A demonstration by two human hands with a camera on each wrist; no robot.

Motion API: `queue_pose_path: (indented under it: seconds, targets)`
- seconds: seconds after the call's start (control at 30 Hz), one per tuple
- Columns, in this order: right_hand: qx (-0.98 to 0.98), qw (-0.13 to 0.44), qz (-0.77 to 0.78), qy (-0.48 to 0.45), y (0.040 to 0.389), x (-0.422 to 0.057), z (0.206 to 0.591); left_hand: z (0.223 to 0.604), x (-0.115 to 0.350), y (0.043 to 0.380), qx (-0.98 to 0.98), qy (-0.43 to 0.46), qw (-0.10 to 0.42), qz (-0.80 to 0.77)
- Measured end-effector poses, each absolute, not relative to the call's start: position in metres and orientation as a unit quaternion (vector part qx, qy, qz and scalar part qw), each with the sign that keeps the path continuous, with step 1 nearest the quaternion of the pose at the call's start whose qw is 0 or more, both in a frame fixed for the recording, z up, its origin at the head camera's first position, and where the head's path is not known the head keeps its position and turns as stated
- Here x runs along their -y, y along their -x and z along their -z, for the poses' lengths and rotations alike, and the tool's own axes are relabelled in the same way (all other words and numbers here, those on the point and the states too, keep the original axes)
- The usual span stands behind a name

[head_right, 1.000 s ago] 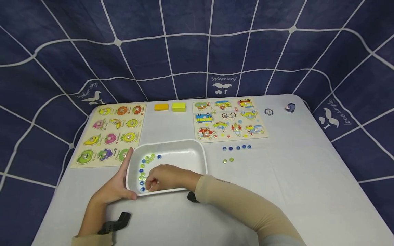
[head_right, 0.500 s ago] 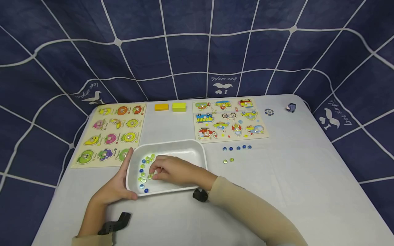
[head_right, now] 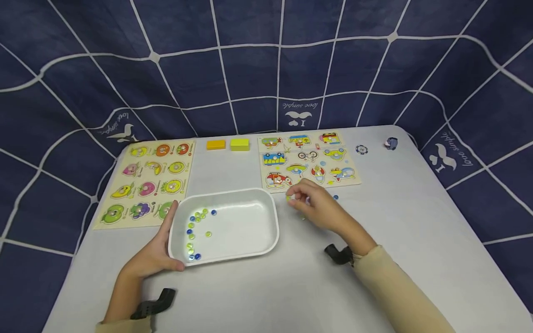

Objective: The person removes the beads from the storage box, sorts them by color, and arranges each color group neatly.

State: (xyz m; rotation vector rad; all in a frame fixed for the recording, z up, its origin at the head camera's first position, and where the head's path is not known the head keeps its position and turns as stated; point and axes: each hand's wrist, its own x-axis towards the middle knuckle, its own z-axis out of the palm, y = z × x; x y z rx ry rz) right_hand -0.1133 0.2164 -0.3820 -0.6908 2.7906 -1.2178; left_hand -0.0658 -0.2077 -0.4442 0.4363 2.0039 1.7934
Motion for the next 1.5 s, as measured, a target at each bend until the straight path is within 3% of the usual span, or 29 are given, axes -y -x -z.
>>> queue_pose_path:
  seconds: [0.27,0.57,0.73,0.87,0.97,1.5]
  targets:
    - [-0.947,0.038,0.295,0.120,0.104,-0.277,0.419,0.442,0.210,0.065,-0.721,-0.156,0.202,-0.644]
    - [-0.957,0.062,0.264,0.100,0.101,-0.280,0.433,0.443,0.211,0.065,-0.727,-0.158,0.199,-0.638]
    - [-0.957,0.019,0.263,0.117,0.098,-0.273,0.417,0.443,0.210,0.067,-0.725,-0.163,0.202,-0.638]
    - [-0.937,-0.024,0.310,0.162,0.098,-0.250,0.399,0.443,0.210,0.067,-0.728,-0.164,0.198,-0.636]
    - [-0.913,-0.019,0.353,0.202,0.098,-0.219,0.390,0.443,0.210,0.067,-0.734,-0.162,0.193,-0.631]
    - [-0.847,0.167,0.353,0.361,0.105,-0.052,0.409,0.446,0.209,0.066,-0.723,-0.174,0.194,-0.640]
